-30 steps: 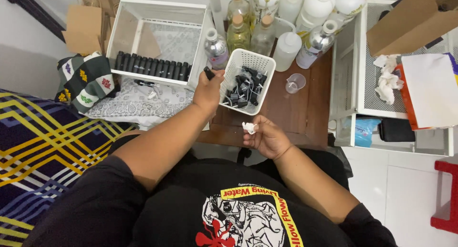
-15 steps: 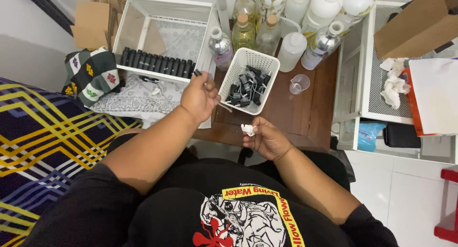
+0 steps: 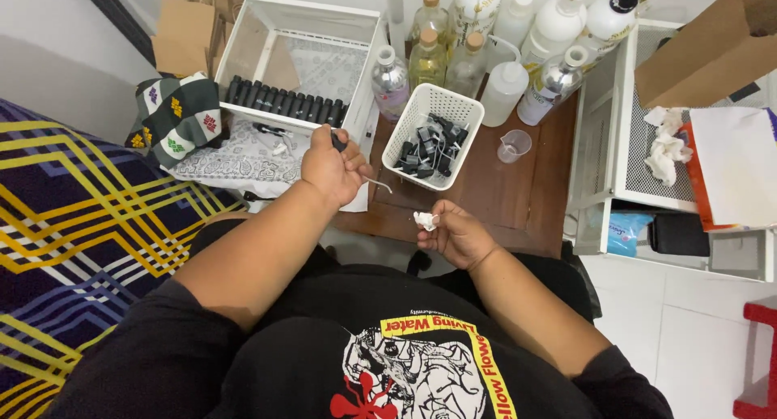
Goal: Assembling small plastic components for perfume bottles by hand
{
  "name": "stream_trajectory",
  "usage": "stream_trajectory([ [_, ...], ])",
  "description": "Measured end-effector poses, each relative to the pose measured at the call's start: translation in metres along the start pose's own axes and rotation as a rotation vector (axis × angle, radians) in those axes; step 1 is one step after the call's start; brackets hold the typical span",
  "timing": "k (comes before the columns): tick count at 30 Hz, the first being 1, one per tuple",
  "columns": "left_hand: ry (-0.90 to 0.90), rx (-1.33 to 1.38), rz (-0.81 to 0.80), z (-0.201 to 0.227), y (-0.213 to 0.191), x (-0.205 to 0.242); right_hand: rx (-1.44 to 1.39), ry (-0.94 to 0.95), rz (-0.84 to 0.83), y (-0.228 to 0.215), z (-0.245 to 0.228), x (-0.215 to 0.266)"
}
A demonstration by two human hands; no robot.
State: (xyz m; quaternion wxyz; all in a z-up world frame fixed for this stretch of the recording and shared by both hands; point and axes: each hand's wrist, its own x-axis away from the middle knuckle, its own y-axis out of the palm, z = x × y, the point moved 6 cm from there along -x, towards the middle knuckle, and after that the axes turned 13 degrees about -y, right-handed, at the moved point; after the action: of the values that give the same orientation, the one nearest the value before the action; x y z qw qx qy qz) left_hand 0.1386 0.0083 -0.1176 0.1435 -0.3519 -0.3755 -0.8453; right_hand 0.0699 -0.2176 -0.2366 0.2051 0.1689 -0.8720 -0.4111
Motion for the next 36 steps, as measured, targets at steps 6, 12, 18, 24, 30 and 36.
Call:
stream_trajectory([
  [6,-0.010,0.020,-0.079,-0.002,0.009,0.023,0.028,-0.002,0.008,-0.002,0.003,0.001],
  [12,0.004,0.023,-0.075,0.001,0.003,0.024,0.047,0.015,0.015,-0.011,0.007,0.000],
  [18,-0.015,0.021,-0.071,0.000,-0.006,0.017,0.073,0.015,0.019,-0.005,0.003,0.003],
  [24,-0.007,0.020,-0.135,-0.004,0.001,0.023,0.080,0.022,0.025,-0.008,0.004,0.003],
  [30,0.045,-0.055,-0.091,-0.004,0.000,0.022,0.084,0.012,0.030,0.001,0.000,0.005],
  [36,-0.064,-0.136,-0.174,-0.019,-0.016,-0.010,0.075,-0.033,0.078,-0.001,-0.002,0.001],
])
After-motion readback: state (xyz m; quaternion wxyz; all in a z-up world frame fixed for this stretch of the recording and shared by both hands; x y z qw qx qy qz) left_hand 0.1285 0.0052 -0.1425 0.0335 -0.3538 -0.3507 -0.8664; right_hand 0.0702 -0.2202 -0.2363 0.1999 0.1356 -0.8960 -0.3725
